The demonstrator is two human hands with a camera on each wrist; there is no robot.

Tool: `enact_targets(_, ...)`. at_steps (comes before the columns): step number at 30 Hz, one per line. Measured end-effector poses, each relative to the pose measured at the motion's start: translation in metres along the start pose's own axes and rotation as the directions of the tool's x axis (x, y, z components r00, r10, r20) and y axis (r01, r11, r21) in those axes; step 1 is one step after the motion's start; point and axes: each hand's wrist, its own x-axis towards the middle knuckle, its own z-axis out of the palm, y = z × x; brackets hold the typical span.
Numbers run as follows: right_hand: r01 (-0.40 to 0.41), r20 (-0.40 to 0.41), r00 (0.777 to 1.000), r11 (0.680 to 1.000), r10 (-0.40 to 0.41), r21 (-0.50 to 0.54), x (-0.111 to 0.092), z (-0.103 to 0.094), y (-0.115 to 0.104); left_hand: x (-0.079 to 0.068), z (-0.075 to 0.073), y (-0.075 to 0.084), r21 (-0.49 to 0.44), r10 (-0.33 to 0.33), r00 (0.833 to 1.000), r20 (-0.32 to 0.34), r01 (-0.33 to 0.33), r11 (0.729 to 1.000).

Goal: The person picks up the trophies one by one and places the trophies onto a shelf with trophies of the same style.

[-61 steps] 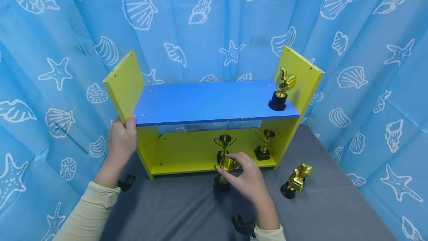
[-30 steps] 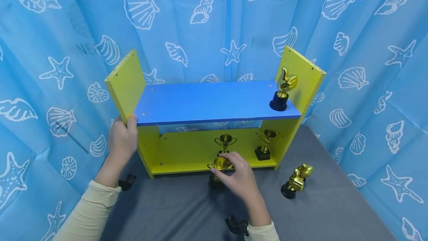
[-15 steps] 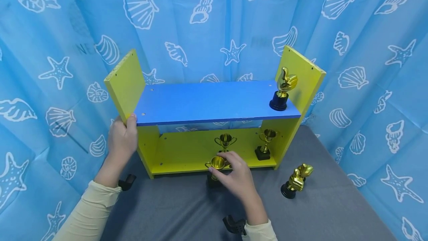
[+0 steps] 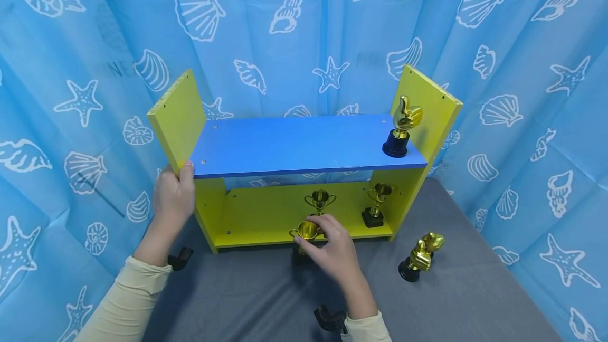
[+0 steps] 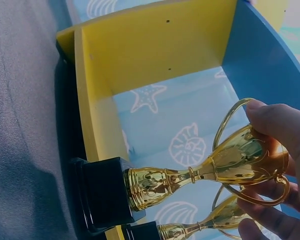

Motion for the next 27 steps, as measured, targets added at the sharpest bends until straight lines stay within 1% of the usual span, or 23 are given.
enact_targets(5,0.005,-0.014,1.000,1.000,-0.005,-0.022,-0.0002,0.0017,-0.0001,-0.0004,0.0003,-0.0006,0.001,0.003,1.000,-0.005,-0.003,1.000)
enact_targets(13,-0.012,-0.017,1.000,0.999,0.012,-0.035,0.0006,0.0039,0.0012,0.0001,0.0010,-0.0012,-0.004,0.002,1.000,-0.001,-0.002,1.000)
enact_targets(20,0.016,-0.039,0.999,0.999,-0.018,-0.030,0.0017,0.0058,0.0049,0.0004,0.0021,-0.0014,-0.004,-0.009,1.000,0.020,0.009,1.000)
enact_targets(23,0.034,-0.051,0.998,0.999,-0.035,-0.024,0.0033,0.0071,0.0056,0.0005,0.0020,-0.0018,-0.006,-0.013,1.000,0.015,0.013,1.000)
enact_targets(27,0.031,-0.053,0.998,0.999,-0.032,-0.024,0.0055,0.0095,0.0062,0.0005,0.0011,-0.0015,-0.007,-0.006,1.000,0.007,0.006,1.000)
